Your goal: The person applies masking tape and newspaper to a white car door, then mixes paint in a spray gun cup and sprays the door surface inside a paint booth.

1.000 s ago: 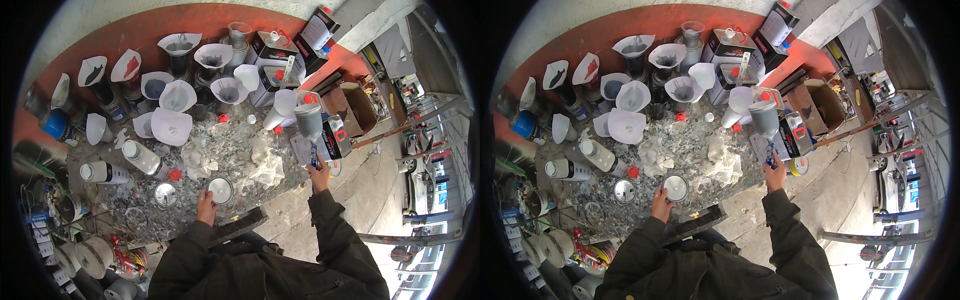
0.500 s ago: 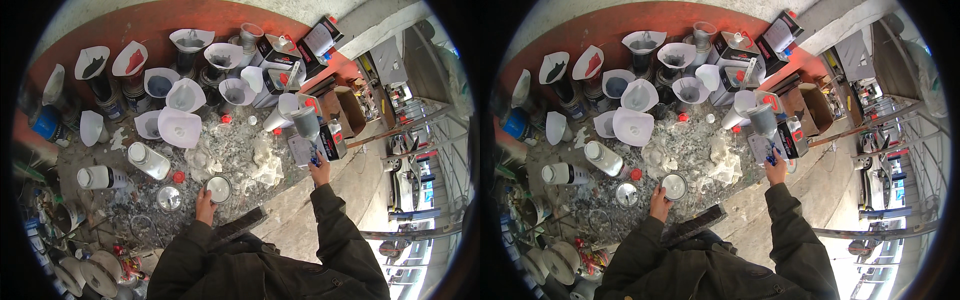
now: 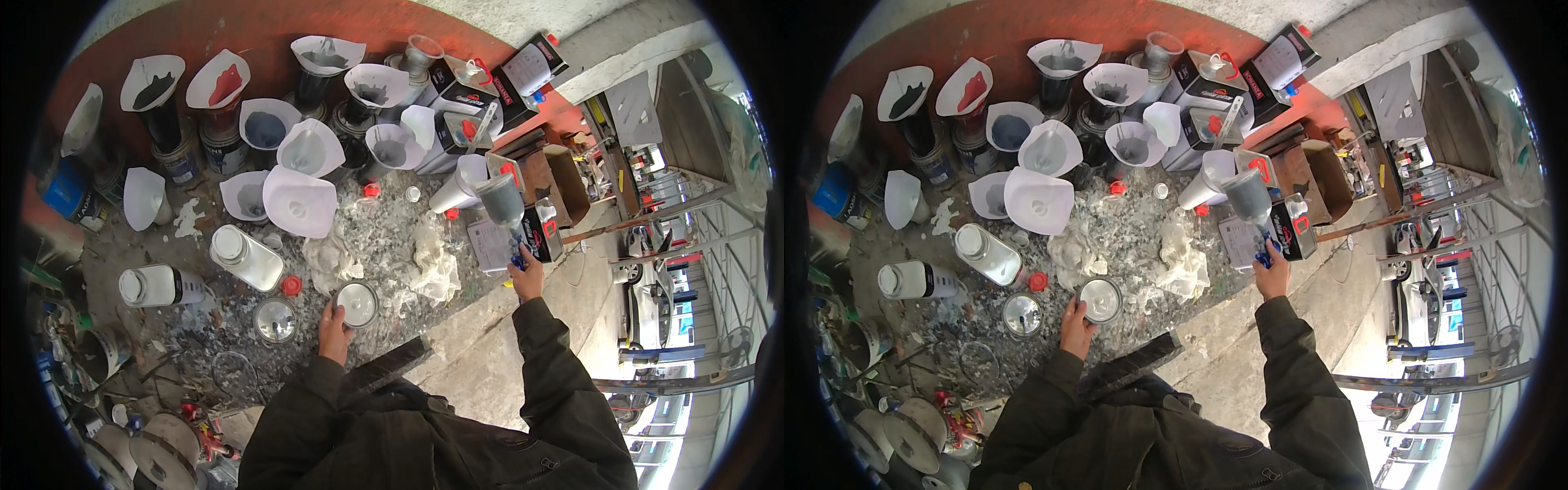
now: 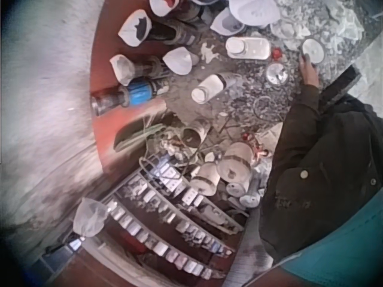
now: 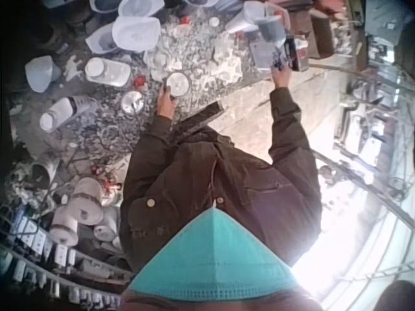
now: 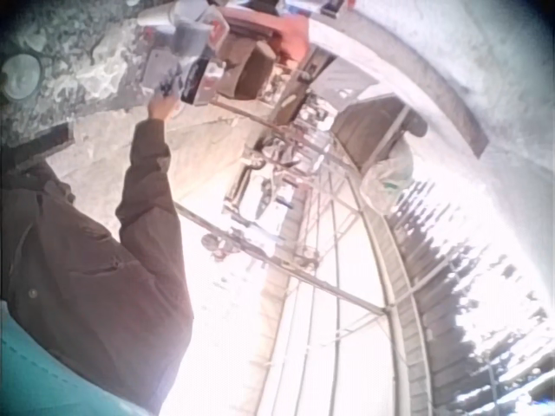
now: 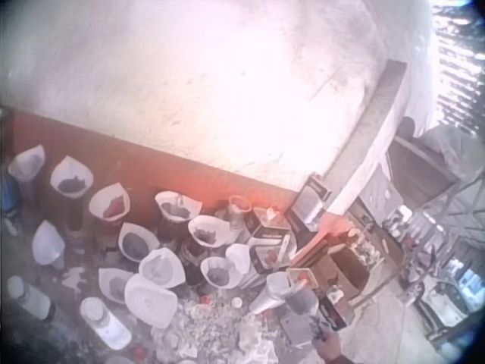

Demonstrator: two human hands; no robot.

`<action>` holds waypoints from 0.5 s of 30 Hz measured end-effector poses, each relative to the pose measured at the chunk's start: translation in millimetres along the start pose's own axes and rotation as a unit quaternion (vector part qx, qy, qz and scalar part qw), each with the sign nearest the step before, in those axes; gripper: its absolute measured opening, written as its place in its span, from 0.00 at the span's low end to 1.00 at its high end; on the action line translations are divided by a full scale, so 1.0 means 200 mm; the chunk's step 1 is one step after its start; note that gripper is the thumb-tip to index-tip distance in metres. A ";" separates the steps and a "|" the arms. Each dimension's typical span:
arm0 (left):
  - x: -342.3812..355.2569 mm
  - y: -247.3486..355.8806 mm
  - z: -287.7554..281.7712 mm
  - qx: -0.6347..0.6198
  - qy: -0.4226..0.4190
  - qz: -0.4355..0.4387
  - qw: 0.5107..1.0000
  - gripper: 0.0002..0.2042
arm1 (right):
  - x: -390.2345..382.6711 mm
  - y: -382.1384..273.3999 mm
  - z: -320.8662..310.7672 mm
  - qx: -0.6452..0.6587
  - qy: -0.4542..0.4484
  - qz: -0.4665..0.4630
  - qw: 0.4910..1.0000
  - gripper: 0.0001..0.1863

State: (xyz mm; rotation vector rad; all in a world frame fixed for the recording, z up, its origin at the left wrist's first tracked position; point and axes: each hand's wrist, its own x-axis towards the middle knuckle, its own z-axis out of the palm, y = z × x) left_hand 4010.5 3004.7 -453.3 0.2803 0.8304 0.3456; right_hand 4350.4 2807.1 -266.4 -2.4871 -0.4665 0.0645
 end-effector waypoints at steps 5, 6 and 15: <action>0.01 -0.01 0.00 0.003 -0.005 -0.001 1.000 0.20 | 0.03 0.01 -0.03 -0.048 -0.002 0.002 0.999 0.32; 0.01 -0.01 0.00 -0.001 -0.003 0.000 1.000 0.20 | 0.03 -0.01 -0.04 -0.055 -0.002 -0.001 0.998 0.32; 0.00 -0.02 -0.01 0.001 -0.009 0.009 1.000 0.21 | 0.06 -0.05 -0.08 -0.122 0.011 -0.048 0.991 0.31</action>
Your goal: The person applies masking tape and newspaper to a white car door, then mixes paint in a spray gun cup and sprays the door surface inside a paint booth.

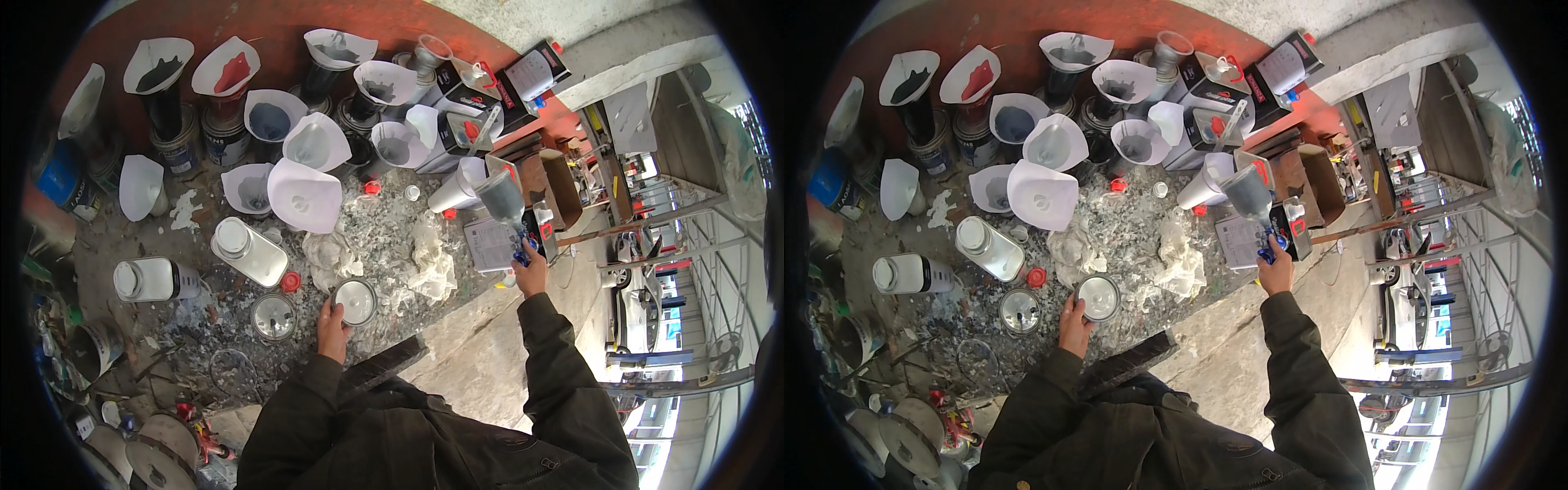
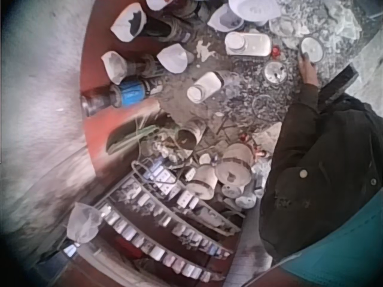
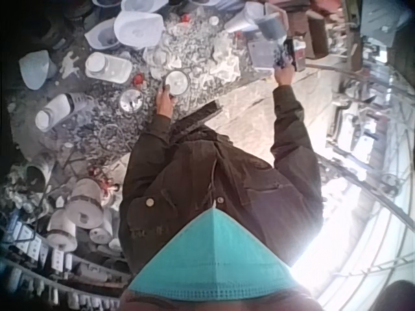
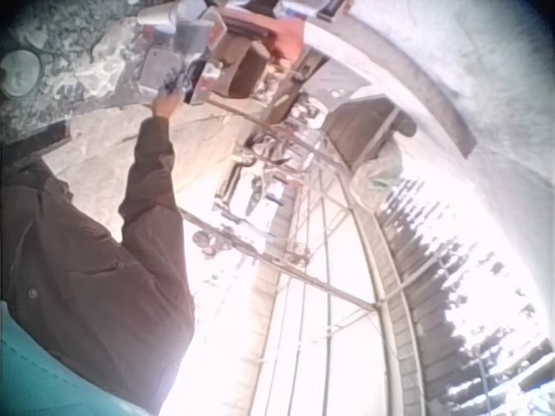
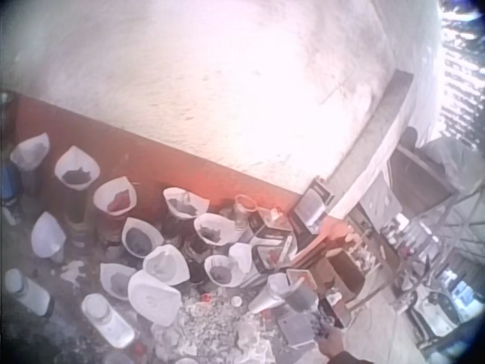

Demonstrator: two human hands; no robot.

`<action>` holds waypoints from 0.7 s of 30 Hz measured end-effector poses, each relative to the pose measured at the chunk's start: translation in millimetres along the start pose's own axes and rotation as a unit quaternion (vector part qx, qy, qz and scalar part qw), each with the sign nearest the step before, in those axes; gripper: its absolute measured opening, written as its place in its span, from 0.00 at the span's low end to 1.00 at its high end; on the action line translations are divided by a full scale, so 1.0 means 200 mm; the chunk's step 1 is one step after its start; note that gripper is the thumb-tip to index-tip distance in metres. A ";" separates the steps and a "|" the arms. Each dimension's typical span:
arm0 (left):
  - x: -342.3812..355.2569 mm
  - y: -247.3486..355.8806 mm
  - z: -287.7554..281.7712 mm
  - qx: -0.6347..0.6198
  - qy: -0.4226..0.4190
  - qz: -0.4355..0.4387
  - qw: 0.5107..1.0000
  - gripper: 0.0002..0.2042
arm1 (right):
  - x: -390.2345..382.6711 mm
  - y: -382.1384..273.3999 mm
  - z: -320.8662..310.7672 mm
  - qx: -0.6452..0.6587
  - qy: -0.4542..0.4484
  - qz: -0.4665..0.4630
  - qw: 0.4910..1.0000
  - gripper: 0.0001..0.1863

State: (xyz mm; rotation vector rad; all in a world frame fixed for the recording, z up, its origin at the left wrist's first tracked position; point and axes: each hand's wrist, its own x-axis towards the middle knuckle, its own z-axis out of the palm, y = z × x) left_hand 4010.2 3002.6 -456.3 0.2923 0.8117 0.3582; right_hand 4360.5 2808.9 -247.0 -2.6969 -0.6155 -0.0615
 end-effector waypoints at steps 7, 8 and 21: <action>0.01 -0.01 -0.02 -0.021 -0.006 -0.006 1.000 0.21 | 0.00 -0.16 -0.06 -0.089 0.012 -0.035 0.995 0.32; 0.01 -0.01 -0.02 -0.023 -0.007 -0.003 1.000 0.21 | 0.00 -0.15 -0.07 -0.093 0.011 -0.038 0.995 0.32; 0.02 -0.03 -0.04 -0.035 -0.004 -0.013 0.999 0.21 | 0.07 -0.15 -0.11 -0.088 -0.010 0.015 0.996 0.32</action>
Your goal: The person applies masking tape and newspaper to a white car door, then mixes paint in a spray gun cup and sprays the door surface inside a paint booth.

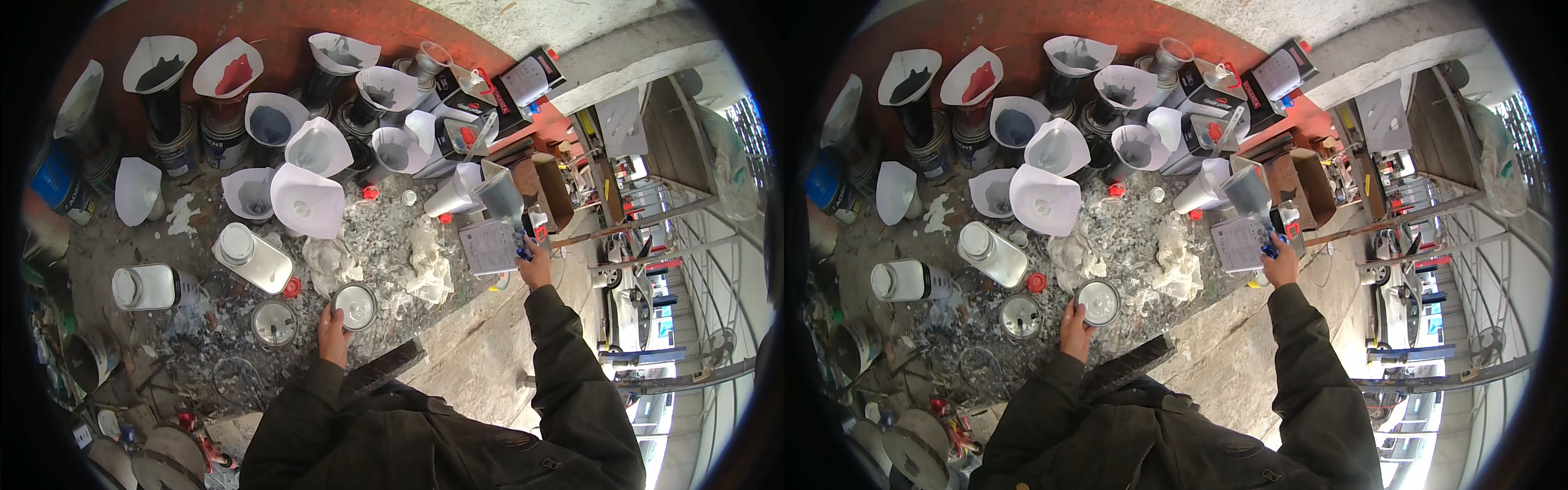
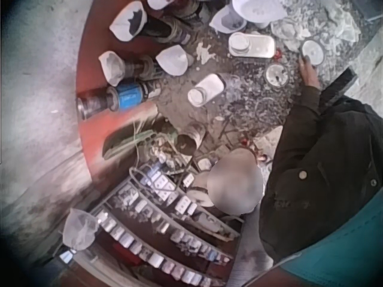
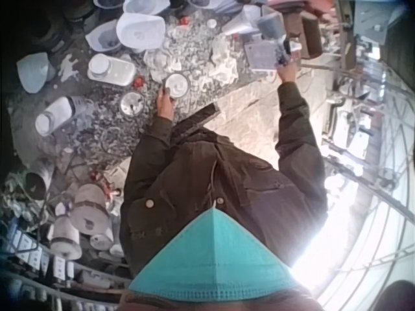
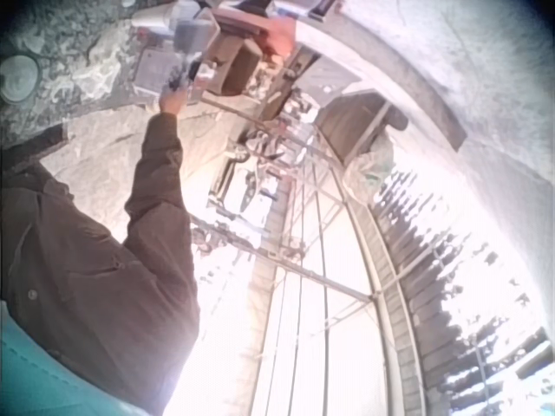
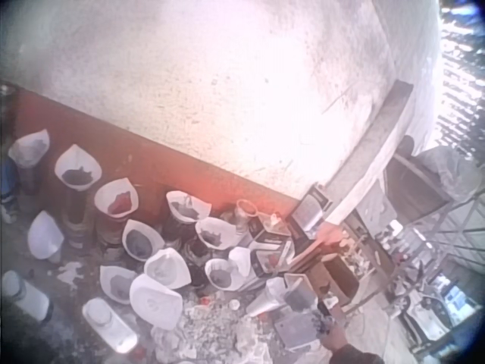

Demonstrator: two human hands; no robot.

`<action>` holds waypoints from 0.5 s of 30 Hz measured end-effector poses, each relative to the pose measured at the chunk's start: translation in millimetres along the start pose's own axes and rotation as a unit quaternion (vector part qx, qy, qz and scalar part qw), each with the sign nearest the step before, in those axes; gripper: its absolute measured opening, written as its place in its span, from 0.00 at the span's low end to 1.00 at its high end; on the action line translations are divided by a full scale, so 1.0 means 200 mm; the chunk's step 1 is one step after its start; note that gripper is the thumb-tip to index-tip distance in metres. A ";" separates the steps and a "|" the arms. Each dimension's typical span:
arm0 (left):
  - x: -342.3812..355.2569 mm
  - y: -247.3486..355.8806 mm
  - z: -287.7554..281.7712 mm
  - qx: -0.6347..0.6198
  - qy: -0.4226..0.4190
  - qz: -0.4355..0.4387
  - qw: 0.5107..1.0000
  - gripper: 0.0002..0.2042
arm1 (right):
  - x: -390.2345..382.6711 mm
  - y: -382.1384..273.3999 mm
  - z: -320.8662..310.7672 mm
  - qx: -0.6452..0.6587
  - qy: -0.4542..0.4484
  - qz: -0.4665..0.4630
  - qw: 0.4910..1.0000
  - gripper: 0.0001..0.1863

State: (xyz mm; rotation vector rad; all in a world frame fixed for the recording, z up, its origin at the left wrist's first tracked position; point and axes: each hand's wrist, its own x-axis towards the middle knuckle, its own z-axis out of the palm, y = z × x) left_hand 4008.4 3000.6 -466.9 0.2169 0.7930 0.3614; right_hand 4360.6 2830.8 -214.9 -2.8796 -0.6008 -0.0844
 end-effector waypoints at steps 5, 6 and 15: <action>0.00 -0.01 0.00 -0.017 -0.012 0.003 1.000 0.21 | 0.01 -0.05 -0.10 -0.049 0.014 -0.029 0.998 0.32; 0.00 -0.01 0.00 -0.021 -0.010 0.004 1.000 0.21 | 0.00 -0.09 -0.11 -0.073 0.017 -0.027 0.997 0.33; 0.00 0.00 0.00 -0.030 -0.016 0.003 0.999 0.21 | 0.02 -0.31 -0.23 -0.268 0.045 -0.043 0.961 0.32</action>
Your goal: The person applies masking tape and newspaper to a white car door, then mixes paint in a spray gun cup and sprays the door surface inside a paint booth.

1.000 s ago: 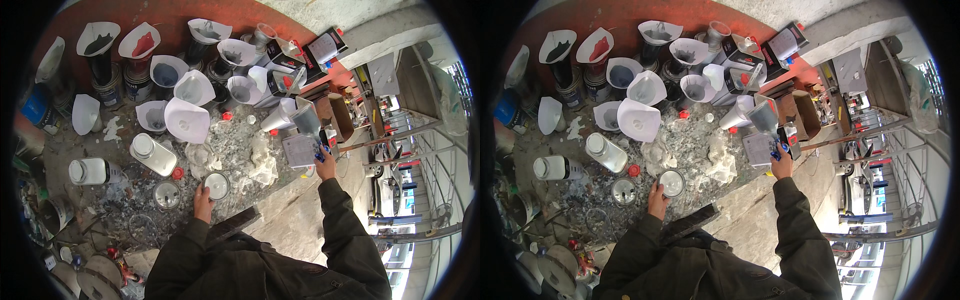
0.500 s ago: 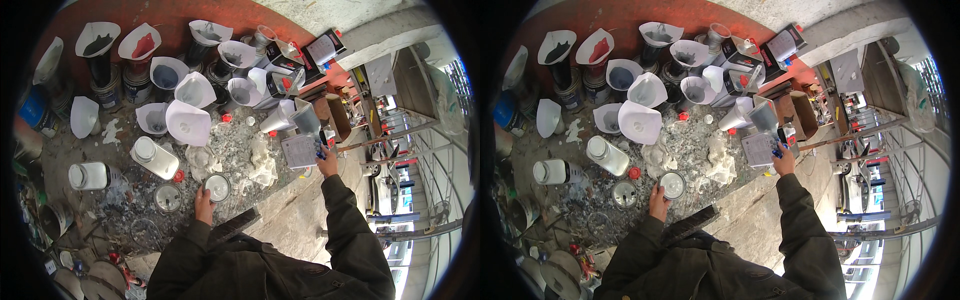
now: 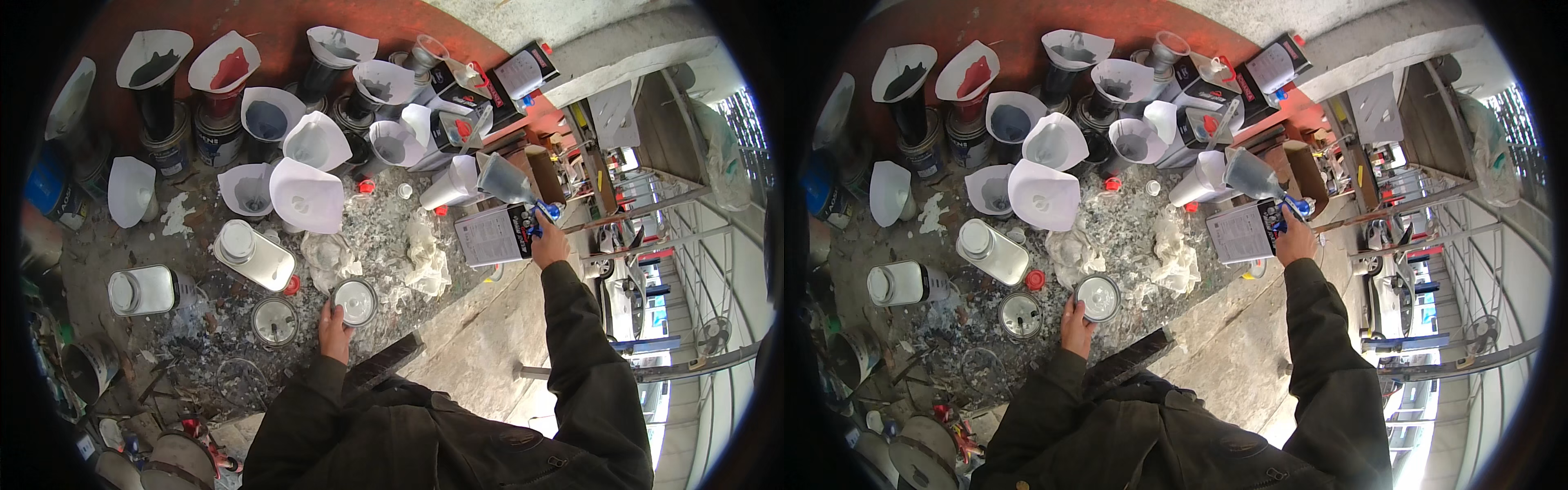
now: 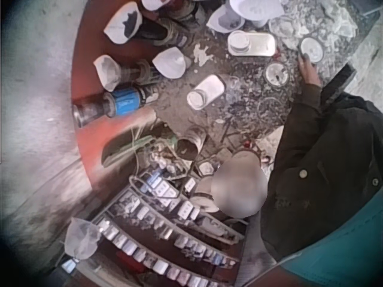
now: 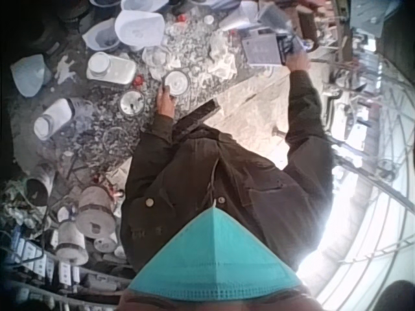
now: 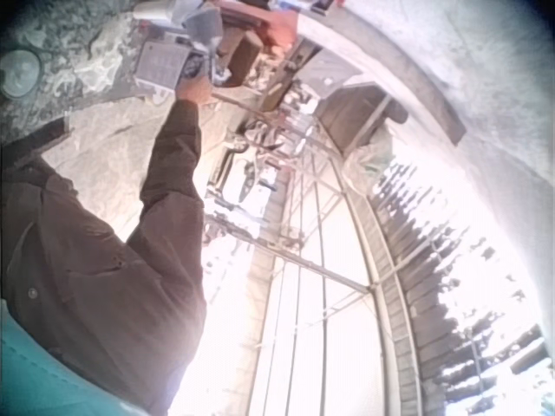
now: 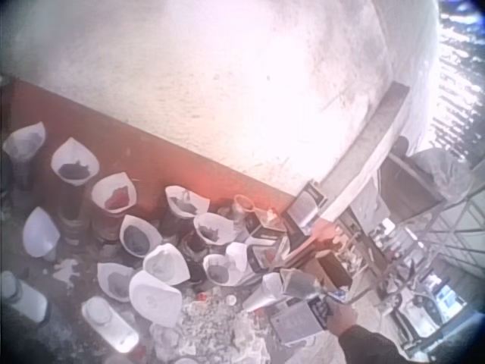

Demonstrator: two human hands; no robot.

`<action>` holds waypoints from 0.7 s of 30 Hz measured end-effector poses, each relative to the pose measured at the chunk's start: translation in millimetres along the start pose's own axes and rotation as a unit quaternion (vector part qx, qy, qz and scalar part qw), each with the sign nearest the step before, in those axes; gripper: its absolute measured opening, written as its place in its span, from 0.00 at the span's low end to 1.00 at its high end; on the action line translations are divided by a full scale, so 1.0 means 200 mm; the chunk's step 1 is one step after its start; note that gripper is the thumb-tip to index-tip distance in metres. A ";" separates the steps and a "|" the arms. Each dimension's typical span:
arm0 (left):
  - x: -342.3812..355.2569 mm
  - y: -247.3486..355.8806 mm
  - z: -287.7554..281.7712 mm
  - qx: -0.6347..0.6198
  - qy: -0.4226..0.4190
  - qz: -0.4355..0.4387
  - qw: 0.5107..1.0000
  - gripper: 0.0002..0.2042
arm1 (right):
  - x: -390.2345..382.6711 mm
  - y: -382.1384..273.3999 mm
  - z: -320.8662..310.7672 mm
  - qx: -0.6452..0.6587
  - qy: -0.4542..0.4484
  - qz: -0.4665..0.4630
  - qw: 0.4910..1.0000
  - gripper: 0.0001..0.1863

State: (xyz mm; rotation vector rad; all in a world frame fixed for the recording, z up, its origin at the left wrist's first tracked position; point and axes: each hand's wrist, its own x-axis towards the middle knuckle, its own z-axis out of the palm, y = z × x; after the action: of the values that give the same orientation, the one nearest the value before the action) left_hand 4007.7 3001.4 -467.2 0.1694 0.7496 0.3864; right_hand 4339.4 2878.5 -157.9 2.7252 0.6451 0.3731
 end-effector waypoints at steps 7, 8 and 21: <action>-0.02 0.01 0.00 0.034 0.002 0.003 0.999 0.22 | 0.14 0.03 -0.08 -0.123 0.037 -0.099 0.987 0.33; -0.02 0.00 -0.01 0.038 0.003 0.006 0.999 0.22 | 0.15 0.03 -0.09 -0.133 0.044 -0.118 0.983 0.33; -0.02 -0.09 0.01 0.074 -0.029 0.018 0.997 0.23 | 0.19 0.02 -0.15 -0.166 0.082 -0.197 0.963 0.34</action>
State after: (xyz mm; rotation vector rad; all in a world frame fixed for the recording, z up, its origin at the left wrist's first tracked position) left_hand 4011.6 2984.2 -468.4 0.3323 0.7179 0.3578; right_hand 4364.4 2900.4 -122.7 2.2008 1.0417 0.5536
